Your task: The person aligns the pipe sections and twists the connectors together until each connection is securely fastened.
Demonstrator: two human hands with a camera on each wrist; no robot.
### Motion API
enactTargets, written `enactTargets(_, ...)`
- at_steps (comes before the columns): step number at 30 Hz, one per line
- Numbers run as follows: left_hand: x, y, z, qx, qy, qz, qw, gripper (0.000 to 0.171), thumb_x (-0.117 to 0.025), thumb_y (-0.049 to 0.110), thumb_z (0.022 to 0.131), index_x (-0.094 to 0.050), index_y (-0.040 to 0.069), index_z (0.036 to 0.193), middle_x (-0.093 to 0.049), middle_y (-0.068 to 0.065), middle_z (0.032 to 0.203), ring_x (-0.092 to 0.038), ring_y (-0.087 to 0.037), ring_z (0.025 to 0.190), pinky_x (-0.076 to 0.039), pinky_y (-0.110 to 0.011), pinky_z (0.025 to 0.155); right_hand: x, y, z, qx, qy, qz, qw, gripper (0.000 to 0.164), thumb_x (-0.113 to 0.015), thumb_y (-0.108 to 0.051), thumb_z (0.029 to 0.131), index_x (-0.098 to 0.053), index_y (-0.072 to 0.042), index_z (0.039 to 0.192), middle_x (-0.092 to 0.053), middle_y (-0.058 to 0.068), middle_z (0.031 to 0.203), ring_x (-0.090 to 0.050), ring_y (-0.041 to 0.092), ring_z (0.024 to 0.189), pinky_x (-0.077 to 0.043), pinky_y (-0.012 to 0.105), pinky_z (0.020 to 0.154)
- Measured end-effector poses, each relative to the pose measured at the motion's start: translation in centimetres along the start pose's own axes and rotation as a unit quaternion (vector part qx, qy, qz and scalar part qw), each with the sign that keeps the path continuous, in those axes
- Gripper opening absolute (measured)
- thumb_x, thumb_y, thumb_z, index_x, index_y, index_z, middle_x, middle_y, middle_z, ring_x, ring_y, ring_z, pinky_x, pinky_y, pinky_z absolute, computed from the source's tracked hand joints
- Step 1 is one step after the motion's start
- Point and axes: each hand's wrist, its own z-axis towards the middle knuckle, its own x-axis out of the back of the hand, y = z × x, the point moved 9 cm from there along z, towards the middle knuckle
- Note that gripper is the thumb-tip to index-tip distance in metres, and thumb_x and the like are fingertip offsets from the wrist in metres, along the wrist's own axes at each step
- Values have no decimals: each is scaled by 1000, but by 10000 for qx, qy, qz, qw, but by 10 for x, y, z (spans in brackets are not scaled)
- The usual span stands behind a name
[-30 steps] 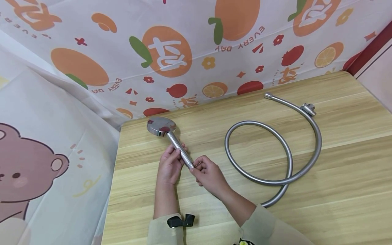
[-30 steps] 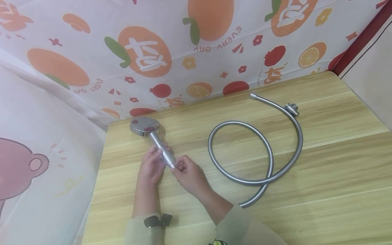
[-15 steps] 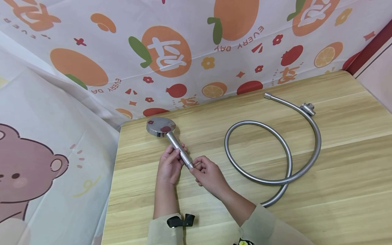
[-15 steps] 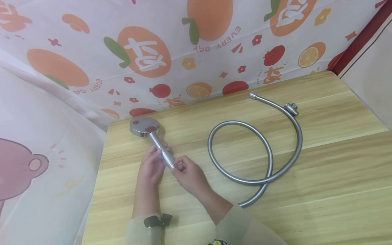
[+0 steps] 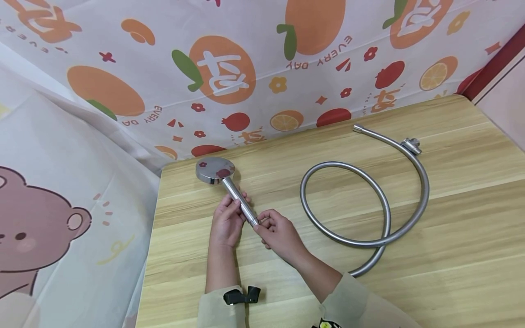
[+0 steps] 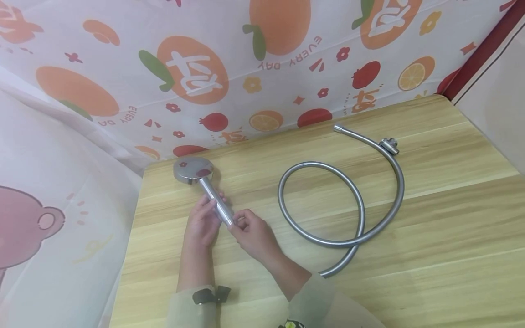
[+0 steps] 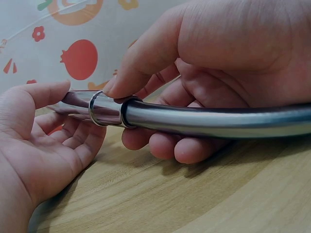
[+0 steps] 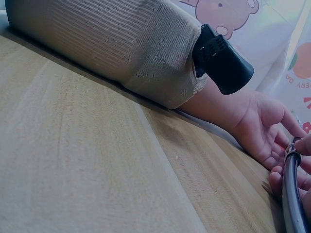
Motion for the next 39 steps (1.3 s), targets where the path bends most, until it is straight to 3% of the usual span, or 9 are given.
enactTargets(11,0,0,0,-14,26,16,10000,44,-46,-1,100,-37,-5,142,-63,-4,106,-63,-17,97,-52,-27,80,0,-1,-1,26,-12,-40,10000,24,-70,-27,91,-60,-18,112,-65,4,84,-56,16,59,-47,23,51)
enactTargets(29,0,1,0,-1,-22,-46,10000,50,-44,1,100,-31,-3,149,-64,-4,107,-63,-18,99,-52,-29,84,0,1,-1,27,-22,-152,9999,28,-72,-29,90,-59,-18,112,-66,4,84,-57,16,59,-47,24,51)
enactTargets(39,-2,1,-1,-60,-260,-42,9996,52,-40,2,100,-25,-5,150,-63,-5,108,-63,-18,101,-52,-31,79,0,0,-1,30,-29,-171,9998,25,-70,-29,91,-59,-19,112,-66,3,84,-57,16,59,-48,25,52)
